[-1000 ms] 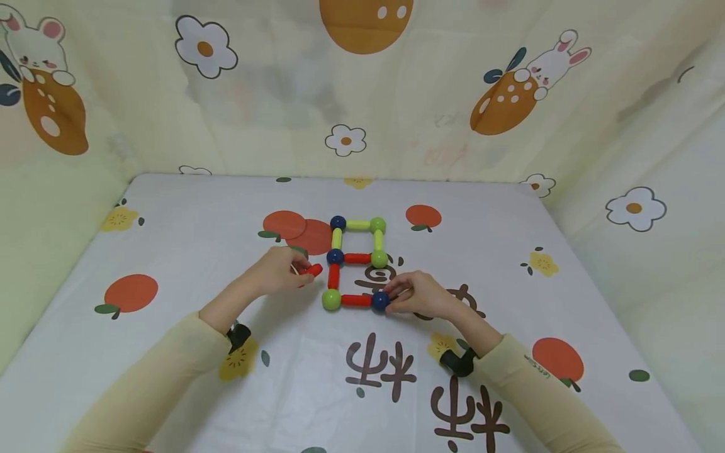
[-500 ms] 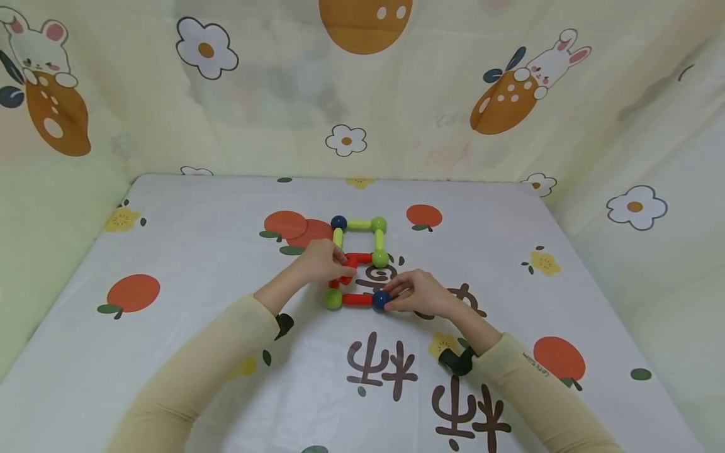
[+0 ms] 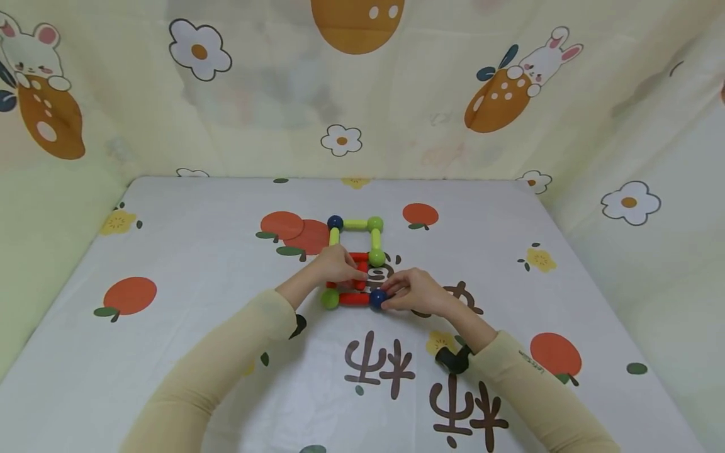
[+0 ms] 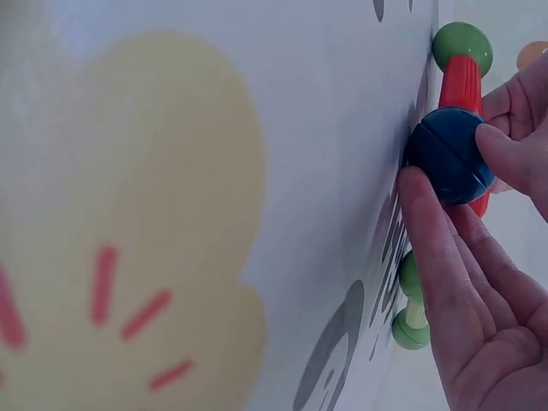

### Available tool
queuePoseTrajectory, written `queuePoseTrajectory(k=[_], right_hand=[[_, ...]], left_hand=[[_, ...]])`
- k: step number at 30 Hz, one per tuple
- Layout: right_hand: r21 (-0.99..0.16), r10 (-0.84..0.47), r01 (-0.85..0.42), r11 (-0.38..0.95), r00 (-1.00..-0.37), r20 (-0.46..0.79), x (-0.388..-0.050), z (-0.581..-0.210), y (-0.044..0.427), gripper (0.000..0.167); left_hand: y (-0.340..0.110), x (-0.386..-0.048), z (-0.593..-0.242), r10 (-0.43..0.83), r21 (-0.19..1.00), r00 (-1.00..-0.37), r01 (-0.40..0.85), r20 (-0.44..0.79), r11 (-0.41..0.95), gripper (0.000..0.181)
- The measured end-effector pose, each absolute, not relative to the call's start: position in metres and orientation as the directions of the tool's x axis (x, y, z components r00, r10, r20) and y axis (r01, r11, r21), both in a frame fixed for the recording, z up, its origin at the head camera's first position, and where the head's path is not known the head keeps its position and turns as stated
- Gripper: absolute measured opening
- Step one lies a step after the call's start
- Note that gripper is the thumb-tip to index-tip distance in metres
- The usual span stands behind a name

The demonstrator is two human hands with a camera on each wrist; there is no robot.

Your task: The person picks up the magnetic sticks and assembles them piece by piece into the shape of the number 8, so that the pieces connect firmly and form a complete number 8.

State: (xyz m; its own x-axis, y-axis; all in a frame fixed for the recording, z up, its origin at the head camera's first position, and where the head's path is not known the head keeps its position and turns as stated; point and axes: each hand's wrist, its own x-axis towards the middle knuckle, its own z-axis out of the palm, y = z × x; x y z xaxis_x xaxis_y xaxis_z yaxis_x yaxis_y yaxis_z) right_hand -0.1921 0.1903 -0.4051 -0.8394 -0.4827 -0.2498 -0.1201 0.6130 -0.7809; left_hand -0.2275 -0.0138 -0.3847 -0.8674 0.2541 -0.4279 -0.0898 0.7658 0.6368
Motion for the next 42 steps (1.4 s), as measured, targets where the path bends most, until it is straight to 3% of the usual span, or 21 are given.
queuePoseTrajectory(k=[12, 33, 38, 42], right_hand=[[-0.790, -0.494, -0.125, 0.601, -0.834, -0.244, -0.192, -0.404, 0.189, 0.034], [-0.806, -0.508, -0.136, 0.577, -0.832, -0.223, -0.196, -0.407, 0.189, 0.029], [-0.804, -0.515, -0.135, 0.579, -0.825, -0.232, -0.193, -0.408, 0.190, 0.029], [-0.799, -0.536, -0.158, 0.580, -0.813, -0.228, -0.192, -0.410, 0.191, 0.029]], left_hand=[[0.001, -0.230, -0.398, 0.223, 0.682, -0.842, -0.213, -0.492, 0.700, 0.030], [0.013, -0.230, -0.402, 0.236, 0.729, -0.836, -0.252, -0.496, 0.637, 0.022], [0.015, -0.226, -0.405, 0.256, 0.737, -0.843, -0.219, -0.473, 0.640, 0.021], [0.013, -0.222, -0.405, 0.288, 0.718, -0.869, -0.104, -0.402, 0.688, 0.024]])
